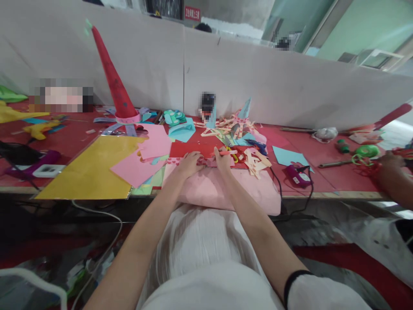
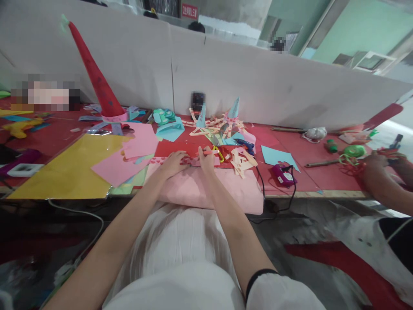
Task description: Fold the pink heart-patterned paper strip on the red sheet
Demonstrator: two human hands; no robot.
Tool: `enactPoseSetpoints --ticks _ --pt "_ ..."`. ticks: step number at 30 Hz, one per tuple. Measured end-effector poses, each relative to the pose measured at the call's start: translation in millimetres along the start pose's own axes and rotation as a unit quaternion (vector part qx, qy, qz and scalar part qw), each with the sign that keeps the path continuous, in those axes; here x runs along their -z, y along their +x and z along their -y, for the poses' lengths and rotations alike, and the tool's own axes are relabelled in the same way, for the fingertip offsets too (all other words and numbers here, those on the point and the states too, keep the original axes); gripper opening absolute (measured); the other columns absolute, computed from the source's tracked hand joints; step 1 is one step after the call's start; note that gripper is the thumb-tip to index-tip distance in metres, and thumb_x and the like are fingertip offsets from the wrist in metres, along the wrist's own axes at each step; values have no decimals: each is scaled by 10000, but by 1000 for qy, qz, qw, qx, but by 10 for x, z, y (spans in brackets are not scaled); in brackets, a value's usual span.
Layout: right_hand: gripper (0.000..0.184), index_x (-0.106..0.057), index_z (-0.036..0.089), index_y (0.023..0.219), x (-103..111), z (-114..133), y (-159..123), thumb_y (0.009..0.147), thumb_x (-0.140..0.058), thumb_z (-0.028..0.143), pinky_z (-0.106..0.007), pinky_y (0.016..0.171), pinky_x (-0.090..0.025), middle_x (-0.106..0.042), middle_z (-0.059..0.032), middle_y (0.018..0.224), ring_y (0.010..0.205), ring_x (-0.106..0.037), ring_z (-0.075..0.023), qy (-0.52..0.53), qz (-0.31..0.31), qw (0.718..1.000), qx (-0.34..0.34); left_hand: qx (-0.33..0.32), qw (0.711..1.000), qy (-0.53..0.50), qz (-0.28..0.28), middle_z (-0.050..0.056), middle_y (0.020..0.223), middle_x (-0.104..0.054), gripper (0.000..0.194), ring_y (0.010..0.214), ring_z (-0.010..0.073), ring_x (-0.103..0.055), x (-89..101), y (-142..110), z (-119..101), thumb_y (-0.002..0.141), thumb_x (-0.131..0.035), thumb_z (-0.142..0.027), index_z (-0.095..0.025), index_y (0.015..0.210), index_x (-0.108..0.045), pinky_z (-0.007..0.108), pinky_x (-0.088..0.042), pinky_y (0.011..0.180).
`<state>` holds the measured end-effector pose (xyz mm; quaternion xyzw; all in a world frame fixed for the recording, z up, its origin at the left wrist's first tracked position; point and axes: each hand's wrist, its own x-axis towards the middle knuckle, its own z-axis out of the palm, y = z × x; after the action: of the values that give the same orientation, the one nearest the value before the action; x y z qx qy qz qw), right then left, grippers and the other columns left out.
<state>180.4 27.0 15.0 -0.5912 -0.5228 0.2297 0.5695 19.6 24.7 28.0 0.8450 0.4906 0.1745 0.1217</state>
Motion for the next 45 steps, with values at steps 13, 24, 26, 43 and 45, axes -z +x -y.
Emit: enactPoseSetpoints --ticks 13,24,26,43,45 --pt "340 -347 249 632 -3 -71 31 819 -455 511 -240 512 -407 -427 81 420 432 -517 -133 14 -34 999 -13 11 1000 -12 -21 71 1296 -556 293 1234 240 -481 -1 -13 4 779 -626 -304 -222 1059 -613 418 -295 1089" --pt "309 -318 258 550 23 -113 102 789 -497 337 -277 573 -421 -449 61 404 466 -496 -157 11 51 994 -96 -12 1000 -8 -22 83 1338 -519 362 1274 237 -442 -31 -14 37 818 -601 -340 -230 1162 -577 427 -261 1111" --pt "315 -314 256 548 29 -129 94 787 -497 351 -271 572 -407 -440 65 411 475 -486 -153 -5 56 996 -76 -15 1000 -12 -18 88 1343 -512 352 1272 235 -445 -41 -8 46 835 -578 -343 -230 1169 -579 427 -265 1108" --pt "304 -283 257 577 0 -151 52 741 -518 359 -247 474 -365 -360 89 382 405 -430 -130 -3 48 998 -39 -8 1000 -25 -4 75 1321 -529 288 1277 221 -437 -52 8 64 846 -541 -305 -233 1119 -596 451 -247 1117" --pt "279 -279 255 575 5 -130 42 726 -505 314 -241 469 -363 -354 90 384 411 -440 -128 -9 46 998 -49 -7 1000 -24 -4 73 1329 -523 284 1274 215 -443 -47 2 62 850 -539 -307 -241 1121 -595 447 -246 1119"
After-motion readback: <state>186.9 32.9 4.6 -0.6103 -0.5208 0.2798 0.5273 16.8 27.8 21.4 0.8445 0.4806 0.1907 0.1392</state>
